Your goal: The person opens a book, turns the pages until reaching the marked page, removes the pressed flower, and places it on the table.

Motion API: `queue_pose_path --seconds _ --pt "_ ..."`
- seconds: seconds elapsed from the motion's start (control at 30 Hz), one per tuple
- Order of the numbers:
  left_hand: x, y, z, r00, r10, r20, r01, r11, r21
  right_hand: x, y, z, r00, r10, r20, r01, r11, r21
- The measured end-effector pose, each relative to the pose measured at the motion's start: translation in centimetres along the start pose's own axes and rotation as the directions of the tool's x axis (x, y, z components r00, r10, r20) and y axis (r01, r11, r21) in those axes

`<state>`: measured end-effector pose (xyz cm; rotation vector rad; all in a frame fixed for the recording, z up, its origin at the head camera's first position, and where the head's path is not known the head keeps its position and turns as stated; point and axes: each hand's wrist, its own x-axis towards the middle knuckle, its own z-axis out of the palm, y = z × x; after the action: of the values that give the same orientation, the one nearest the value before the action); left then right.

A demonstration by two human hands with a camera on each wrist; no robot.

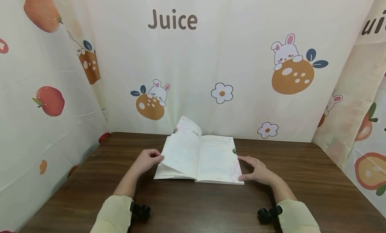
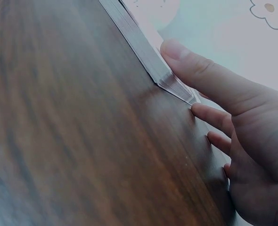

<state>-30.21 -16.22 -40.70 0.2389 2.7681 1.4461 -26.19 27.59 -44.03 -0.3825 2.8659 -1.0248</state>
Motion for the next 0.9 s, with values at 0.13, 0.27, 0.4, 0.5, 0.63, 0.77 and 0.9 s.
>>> queue_pose_path --seconds 0.13,0.27,0.4,0.5,0.63,0.77,0.9 --pt "-0.2 -1.1 -0.5 0.993 -0.067 0.093 0.056 0.991 0.119 0.0 0.0 0.1 1.0 -0.002 -0.002 0.002 1.0 0.001" --pt "-0.5 -1.4 -0.7 0.984 -0.094 0.148 0.069 0.984 0.167 0.0 0.1 0.0 1.0 -0.003 -0.003 0.003 1.0 -0.006" --pt "-0.6 -1.4 -0.8 0.981 -0.098 0.168 0.065 0.98 0.188 0.1 0.1 0.0 1.0 -0.009 -0.001 0.008 1.0 -0.016" --pt "-0.5 -1.5 -0.8 0.98 -0.093 0.179 0.055 0.977 0.204 0.2 0.2 0.0 1.0 -0.005 0.0 0.005 1.0 -0.013" --pt "-0.5 -1.6 -0.7 0.977 -0.076 0.2 0.027 0.971 0.237 0.2 0.3 0.0 1.0 0.002 0.003 -0.002 1.0 -0.005" --pt "-0.5 -1.4 -0.6 0.974 -0.062 0.216 0.007 0.969 0.249 0.2 0.3 0.0 1.0 0.004 0.004 -0.004 1.0 -0.007" --pt "-0.5 -1.4 -0.6 0.972 -0.074 0.221 0.016 0.968 0.251 0.1 0.3 -0.1 1.0 0.004 0.005 -0.004 1.0 -0.01"
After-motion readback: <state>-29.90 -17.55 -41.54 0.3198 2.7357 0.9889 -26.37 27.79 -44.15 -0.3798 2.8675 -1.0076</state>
